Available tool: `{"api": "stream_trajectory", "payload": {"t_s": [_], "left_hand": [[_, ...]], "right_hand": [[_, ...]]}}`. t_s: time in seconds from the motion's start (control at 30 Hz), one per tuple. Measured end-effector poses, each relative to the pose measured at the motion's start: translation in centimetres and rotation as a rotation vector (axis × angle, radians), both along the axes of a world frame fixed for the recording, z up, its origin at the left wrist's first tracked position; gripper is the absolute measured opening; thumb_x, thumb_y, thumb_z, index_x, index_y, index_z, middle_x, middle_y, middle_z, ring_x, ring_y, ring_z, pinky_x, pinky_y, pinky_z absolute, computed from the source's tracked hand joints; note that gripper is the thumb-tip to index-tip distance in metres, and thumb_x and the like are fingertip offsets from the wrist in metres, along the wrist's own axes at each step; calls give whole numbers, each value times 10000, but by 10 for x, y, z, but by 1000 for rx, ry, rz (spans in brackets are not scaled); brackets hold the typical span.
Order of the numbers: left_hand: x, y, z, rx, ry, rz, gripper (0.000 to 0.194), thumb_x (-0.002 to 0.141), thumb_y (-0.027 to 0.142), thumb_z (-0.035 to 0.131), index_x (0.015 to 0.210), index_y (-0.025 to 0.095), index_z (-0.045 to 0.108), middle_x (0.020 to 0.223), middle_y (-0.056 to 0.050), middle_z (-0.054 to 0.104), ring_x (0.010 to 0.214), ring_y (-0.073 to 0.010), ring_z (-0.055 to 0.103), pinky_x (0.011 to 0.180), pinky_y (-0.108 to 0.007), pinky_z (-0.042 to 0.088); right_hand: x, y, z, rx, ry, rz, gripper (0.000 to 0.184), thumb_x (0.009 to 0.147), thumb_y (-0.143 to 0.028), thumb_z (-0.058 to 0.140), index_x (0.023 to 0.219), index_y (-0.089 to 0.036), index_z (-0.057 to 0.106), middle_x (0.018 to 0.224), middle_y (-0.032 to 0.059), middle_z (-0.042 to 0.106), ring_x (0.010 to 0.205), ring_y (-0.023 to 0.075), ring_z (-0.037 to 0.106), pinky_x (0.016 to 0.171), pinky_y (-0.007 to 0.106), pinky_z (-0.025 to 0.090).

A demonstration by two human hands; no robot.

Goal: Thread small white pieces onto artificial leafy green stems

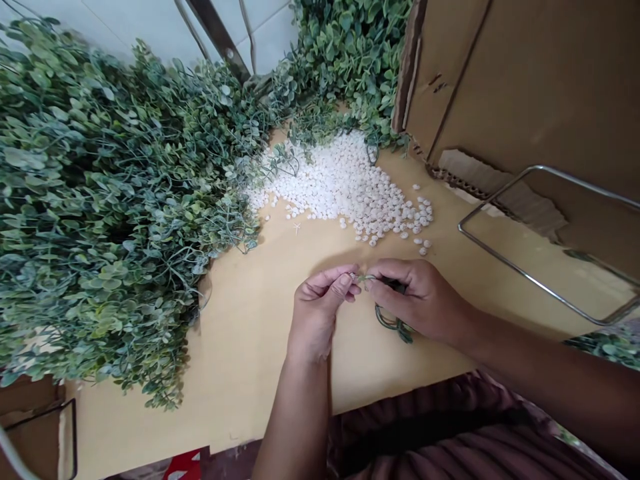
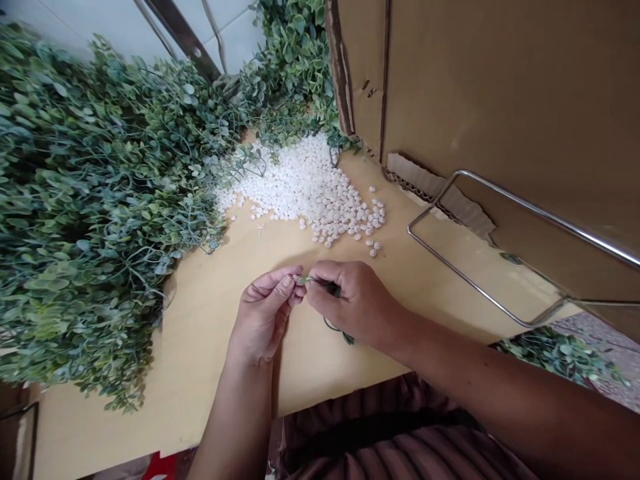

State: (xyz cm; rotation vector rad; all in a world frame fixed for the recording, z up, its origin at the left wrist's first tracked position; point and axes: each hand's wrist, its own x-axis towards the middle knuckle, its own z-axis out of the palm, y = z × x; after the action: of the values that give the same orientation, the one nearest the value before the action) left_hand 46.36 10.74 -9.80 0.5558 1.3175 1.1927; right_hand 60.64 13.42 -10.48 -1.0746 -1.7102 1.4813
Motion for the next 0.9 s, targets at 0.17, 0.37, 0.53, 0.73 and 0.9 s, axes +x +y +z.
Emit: {"api": "stream_trajectory", "payload": {"t_s": [0.17,0.37,0.53,0.73,0.9], "left_hand": [[1,-1,0,4,-26,-17,232,536,282,805,734,181,737,578,-1,670,556,-80,572,558,-199,456],[1,0,0,-1,20,-9,196,558,271,790,719,173,736,575,-10,671,555,-95,575,558,-218,461],[2,0,-1,20,-18,33,196,536,275,803,693,182,734,586,-2,677,555,-80,571,551,-196,454],[2,0,-2,42,-14,27,185,545,278,801,687,180,735,601,1,677,559,-71,547,548,-189,445],[2,1,-2,39,-10,26,179,555,272,791,696,176,737,617,-10,680,563,-80,540,545,-204,438]], "right_hand": [[-1,1,1,5,-1,-10,238,780,-239,468,555,-176,426,530,-33,404,495,80,359,460,213,301],[0,1,1,6,2,-6,194,788,-228,458,618,-156,516,520,-43,377,487,78,340,452,208,298],[0,0,1,125,-43,-17,186,785,-200,451,626,-155,536,539,-25,436,506,89,379,483,217,324],[-1,1,1,299,-55,-31,203,777,-152,433,593,-149,518,545,-17,462,528,88,424,521,210,345],[-2,0,1,328,-52,-35,208,781,-141,437,582,-148,498,535,-29,433,512,73,403,509,193,330]]}}
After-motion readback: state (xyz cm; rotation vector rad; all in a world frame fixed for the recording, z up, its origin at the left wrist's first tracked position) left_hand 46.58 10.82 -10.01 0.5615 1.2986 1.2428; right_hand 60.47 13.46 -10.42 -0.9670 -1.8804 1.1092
